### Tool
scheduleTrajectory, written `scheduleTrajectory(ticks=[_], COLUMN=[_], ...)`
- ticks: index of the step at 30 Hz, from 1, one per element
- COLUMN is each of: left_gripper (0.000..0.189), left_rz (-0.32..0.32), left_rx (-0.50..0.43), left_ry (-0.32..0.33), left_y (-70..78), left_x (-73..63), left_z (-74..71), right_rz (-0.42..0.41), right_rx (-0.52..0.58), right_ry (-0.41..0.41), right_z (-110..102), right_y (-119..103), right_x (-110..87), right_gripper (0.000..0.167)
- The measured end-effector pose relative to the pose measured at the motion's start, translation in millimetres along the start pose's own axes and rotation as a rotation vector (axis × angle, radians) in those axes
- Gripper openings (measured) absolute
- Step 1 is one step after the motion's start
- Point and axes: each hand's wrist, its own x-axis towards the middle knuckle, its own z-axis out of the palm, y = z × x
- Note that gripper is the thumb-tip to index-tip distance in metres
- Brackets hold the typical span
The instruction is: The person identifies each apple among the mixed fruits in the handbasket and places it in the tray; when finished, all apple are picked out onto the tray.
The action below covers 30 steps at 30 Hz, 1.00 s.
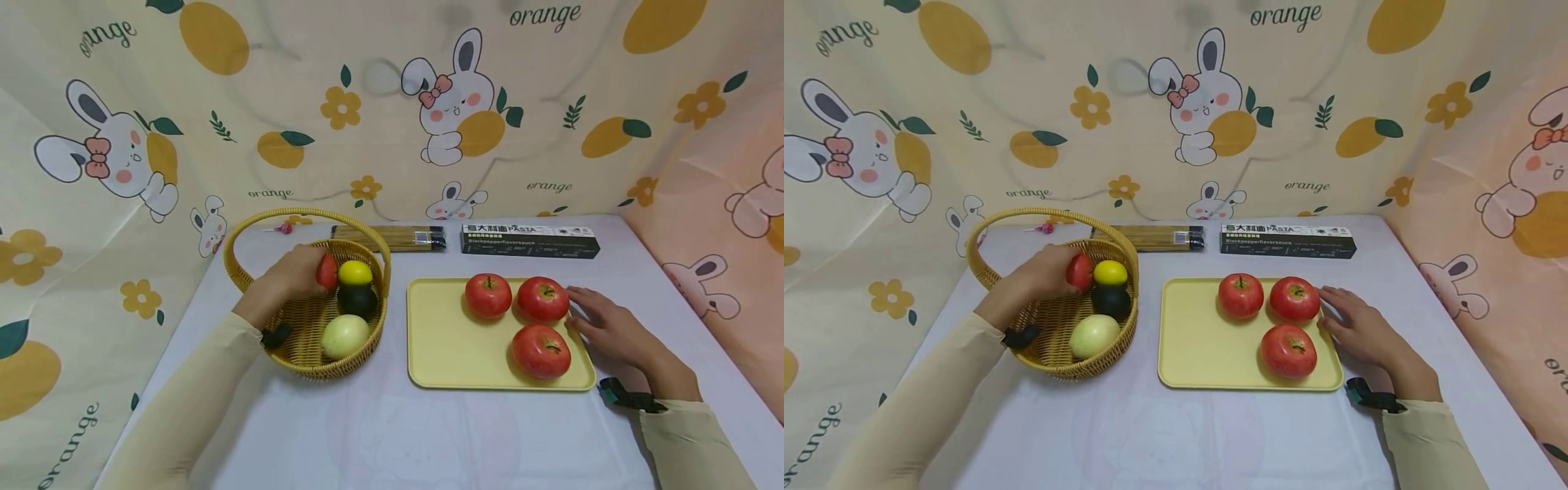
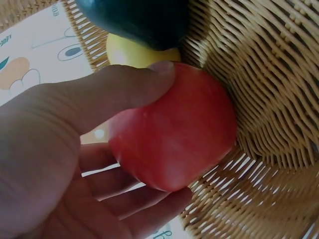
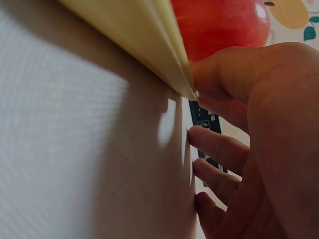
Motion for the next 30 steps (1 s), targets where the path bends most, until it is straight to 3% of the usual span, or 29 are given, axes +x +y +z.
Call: scheduleTrajectory(ticks=[11,18,24,30], left_gripper=[0.074,0.087,0.085,0.081], left_rz=[0.044,0.058,0.110,0.186], left_rx=[-0.150,-0.291,-0.540,-0.791], left_ry=[0.084,0.140,0.176,0.174], left_y=[5.1,11.1,15.5,25.5], left_x=[-33.1,-60.8,-82.4,-92.6], left_z=[-15.1,-14.1,-5.8,7.8], right_rz=[0.013,0.009,0.004,-0.008], right_rx=[-0.010,-0.012,-0.003,-0.002], right_ry=[0.007,0.008,0.007,0.011], right_z=[1.1,0.1,-0.7,-0.7], right_y=[-2.3,-3.2,-4.1,-3.3], right_x=[-0.4,-0.9,-1.9,-2.8], right_gripper=[0.075,0.075,0.076,0.075])
